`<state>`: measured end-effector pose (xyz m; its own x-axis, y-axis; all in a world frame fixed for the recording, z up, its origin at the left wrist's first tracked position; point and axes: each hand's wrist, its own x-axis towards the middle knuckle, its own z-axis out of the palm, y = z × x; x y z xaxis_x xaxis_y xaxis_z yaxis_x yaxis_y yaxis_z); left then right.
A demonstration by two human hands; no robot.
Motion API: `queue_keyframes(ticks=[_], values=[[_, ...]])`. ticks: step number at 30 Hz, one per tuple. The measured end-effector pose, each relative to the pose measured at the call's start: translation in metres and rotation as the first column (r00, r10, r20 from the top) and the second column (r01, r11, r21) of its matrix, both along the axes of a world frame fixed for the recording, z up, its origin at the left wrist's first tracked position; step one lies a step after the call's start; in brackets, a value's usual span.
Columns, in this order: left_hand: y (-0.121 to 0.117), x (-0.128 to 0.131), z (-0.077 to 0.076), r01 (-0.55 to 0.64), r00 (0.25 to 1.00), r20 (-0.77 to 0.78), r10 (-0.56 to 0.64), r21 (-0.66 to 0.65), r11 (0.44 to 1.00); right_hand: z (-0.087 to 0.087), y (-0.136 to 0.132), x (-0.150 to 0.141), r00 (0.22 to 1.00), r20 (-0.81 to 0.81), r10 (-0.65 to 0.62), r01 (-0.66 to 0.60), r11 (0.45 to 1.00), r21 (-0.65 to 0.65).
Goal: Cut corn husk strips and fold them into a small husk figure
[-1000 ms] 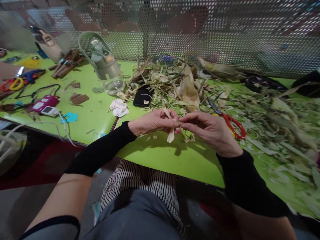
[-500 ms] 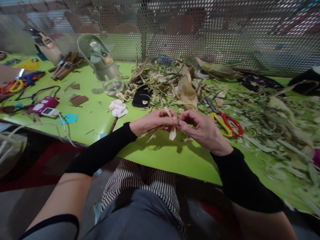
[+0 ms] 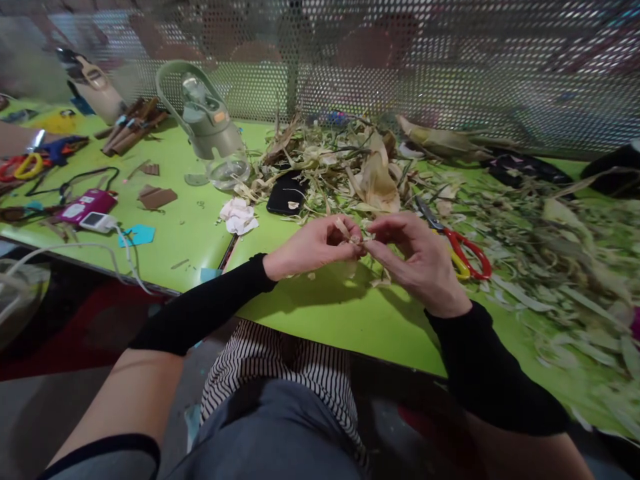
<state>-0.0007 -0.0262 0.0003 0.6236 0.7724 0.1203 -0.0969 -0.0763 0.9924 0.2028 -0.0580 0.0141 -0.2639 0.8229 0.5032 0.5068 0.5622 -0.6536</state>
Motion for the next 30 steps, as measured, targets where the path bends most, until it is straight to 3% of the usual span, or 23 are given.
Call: queue_keyframes(ticks=[5,11,18,22,27,30], values=[[-0.003,0.001,0.001,-0.054,0.986,-0.152,0.075,0.136,0.989,0.005,0.0,0.0,0.996,0.087,0.021,-0.034,0.988,0.148],[-0.005,-0.002,0.006,-0.005,0.942,-0.326,0.083,0.233,0.973,0.01,-0.001,0.0,0.985,0.155,0.069,-0.072,0.997,0.01],[-0.007,-0.003,0.008,0.043,0.919,-0.389,0.065,0.264,0.963,0.01,-0.003,-0.002,0.963,0.25,0.099,-0.082,0.994,-0.077],[-0.01,-0.001,0.008,0.05,0.895,-0.437,0.094,0.308,0.95,0.008,-0.006,-0.004,0.96,0.276,0.037,-0.015,0.996,-0.082],[-0.014,0.004,0.004,-0.006,0.859,-0.463,0.22,0.42,0.907,0.005,-0.01,-0.012,0.967,0.249,-0.051,0.081,0.99,-0.114],[-0.012,0.005,0.001,-0.046,0.881,-0.419,0.219,0.384,0.922,0.005,-0.012,-0.015,0.976,0.194,-0.096,0.123,0.983,-0.137]])
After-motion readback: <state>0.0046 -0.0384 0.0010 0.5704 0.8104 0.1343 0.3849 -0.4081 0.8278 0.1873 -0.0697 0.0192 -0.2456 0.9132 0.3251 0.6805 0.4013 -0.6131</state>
